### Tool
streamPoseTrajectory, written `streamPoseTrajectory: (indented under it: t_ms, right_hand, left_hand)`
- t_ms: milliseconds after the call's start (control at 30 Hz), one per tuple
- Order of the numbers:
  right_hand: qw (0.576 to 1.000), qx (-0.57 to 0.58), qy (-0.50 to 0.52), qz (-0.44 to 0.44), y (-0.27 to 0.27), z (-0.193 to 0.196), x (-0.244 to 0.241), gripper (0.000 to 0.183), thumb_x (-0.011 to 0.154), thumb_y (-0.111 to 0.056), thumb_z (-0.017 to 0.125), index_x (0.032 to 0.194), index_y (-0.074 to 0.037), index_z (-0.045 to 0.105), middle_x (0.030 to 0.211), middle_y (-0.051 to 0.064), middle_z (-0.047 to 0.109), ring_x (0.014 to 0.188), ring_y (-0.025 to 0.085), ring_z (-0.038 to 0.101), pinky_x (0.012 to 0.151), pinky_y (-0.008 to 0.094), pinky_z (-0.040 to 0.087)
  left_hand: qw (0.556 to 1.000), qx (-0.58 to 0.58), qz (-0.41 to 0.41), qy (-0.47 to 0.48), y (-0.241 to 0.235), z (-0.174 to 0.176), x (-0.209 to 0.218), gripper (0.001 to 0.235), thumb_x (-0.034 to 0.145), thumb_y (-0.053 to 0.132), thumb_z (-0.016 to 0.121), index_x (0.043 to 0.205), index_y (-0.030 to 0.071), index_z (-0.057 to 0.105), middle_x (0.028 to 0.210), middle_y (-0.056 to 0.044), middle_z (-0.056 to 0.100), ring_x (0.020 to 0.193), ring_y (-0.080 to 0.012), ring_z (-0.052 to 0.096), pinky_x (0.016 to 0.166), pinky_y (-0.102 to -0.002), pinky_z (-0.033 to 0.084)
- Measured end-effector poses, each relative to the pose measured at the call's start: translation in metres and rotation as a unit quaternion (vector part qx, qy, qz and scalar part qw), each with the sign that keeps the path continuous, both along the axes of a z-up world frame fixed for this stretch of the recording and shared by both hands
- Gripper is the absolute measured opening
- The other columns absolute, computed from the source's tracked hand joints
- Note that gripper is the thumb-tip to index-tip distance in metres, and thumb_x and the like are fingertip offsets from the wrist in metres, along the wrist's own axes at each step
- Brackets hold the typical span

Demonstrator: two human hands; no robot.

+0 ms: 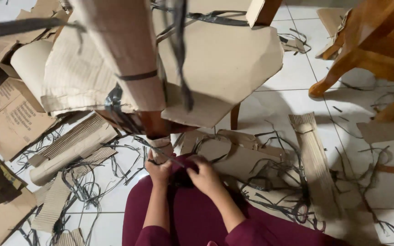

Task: Securing cardboard packaging around wooden chair legs using plastic straps and tying knots.

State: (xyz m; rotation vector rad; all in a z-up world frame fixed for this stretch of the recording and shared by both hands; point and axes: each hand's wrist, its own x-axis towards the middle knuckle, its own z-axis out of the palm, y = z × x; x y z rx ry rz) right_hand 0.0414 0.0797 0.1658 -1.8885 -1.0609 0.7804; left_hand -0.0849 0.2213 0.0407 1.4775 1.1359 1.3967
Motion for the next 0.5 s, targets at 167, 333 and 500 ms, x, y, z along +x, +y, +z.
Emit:
streamPoseTrajectory:
  t_ms: [167,333,500]
  right_hand:
    - [0.989,0.037,-0.043,-0.137,-0.006,-0.042,0.079,0.027,0.091,-0.016,0.066,0.117,-0.012,0.071,0.110,0.015,0.075,0.108,0.035,0.072,0.092,0.045,0.060]
    - [0.966,0.092,-0.029,-0.239,0.022,-0.056,0.118,0.025,0.094,-0.016,0.065,0.116,-0.004,0.067,0.112,0.017,0.073,0.107,0.034,0.072,0.088,0.042,0.062]
    - [0.933,0.133,-0.061,-0.328,0.060,-0.064,0.157,0.052,0.093,-0.005,0.070,0.136,0.008,0.044,0.129,0.028,0.052,0.126,0.045,0.059,0.104,0.051,0.054]
  left_hand:
    - [0.998,-0.024,-0.018,-0.052,-0.004,0.003,-0.007,0.048,0.054,0.022,0.087,0.096,0.007,0.068,0.064,-0.015,0.066,0.064,-0.0170,0.059,0.056,-0.035,0.051]
    - [0.994,-0.051,-0.005,-0.098,0.001,-0.017,-0.014,0.053,0.042,0.012,0.096,0.084,0.004,0.066,0.060,-0.013,0.065,0.060,-0.0134,0.060,0.052,-0.033,0.053]
    - [0.998,-0.051,0.005,-0.039,0.000,-0.026,-0.019,0.049,0.047,0.011,0.090,0.088,0.002,0.064,0.065,-0.014,0.066,0.062,-0.0157,0.061,0.054,-0.034,0.053]
